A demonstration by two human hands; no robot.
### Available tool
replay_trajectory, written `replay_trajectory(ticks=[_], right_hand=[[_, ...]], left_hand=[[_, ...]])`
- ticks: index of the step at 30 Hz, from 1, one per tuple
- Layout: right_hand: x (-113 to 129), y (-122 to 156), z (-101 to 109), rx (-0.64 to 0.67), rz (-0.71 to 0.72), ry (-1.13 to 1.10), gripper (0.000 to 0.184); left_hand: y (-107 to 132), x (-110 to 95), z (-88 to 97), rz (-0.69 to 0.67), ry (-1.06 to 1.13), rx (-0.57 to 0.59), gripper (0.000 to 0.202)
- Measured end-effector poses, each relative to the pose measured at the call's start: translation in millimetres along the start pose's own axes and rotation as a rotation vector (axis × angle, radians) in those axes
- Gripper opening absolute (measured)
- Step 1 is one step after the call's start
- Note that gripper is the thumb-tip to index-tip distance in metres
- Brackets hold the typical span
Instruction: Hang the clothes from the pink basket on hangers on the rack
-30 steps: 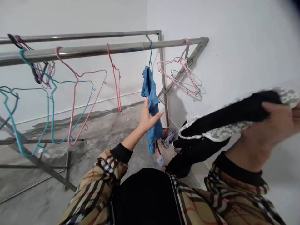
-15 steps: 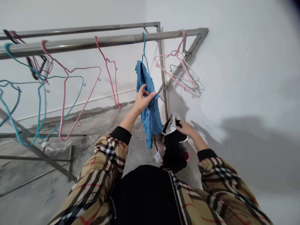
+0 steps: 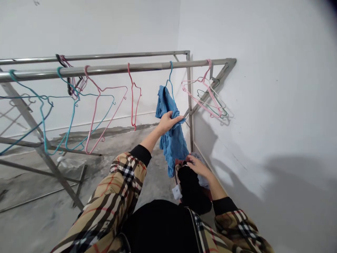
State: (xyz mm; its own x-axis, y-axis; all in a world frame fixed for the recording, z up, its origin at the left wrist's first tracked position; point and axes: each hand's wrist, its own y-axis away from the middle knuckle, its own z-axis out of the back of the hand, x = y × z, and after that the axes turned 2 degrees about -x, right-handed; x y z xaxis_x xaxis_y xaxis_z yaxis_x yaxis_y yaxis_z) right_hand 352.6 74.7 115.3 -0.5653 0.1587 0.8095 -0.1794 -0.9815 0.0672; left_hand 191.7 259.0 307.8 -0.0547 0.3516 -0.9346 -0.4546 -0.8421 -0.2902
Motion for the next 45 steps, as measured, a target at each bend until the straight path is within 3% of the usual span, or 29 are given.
replay_trajectory(ticks=[3, 5, 11, 16, 25, 37, 41, 45], right_hand=[[11, 2, 4, 0.009, 0.016, -0.037, 0.049], [26, 1, 9, -0.002, 0.049, -0.134, 0.052], [105, -10, 35, -0.068, 0.249, -0.355, 0.063], [159, -17, 39, -0.164, 0.338, -0.464, 0.064], [200, -32, 23, -0.081, 0.452, -0.592, 0.041], [210, -46, 33, -0.13, 0.225, -0.927, 0.04], [210, -50, 34, -0.174, 0.212, -0.927, 0.04], [211, -52, 33, -0.207, 0.244, -0.901, 0.043]], left_hand=[[7, -13, 5.6, -0.033, -0.059, 0.001, 0.04], [11, -25, 9.2, -0.099, -0.216, -0.032, 0.034], [31, -59, 8.7, -0.173, -0.826, -0.076, 0.009], [43, -67, 7.9, -0.222, -0.976, -0.052, 0.01], [46, -71, 22.8, -0.214, -0.805, -0.059, 0.009], [51, -62, 29.3, -0.26, -0.78, -0.019, 0.006], [46, -58, 31.2, -0.255, -0.553, -0.024, 0.017], [38, -52, 32.1, -0.161, -0.018, -0.016, 0.035]])
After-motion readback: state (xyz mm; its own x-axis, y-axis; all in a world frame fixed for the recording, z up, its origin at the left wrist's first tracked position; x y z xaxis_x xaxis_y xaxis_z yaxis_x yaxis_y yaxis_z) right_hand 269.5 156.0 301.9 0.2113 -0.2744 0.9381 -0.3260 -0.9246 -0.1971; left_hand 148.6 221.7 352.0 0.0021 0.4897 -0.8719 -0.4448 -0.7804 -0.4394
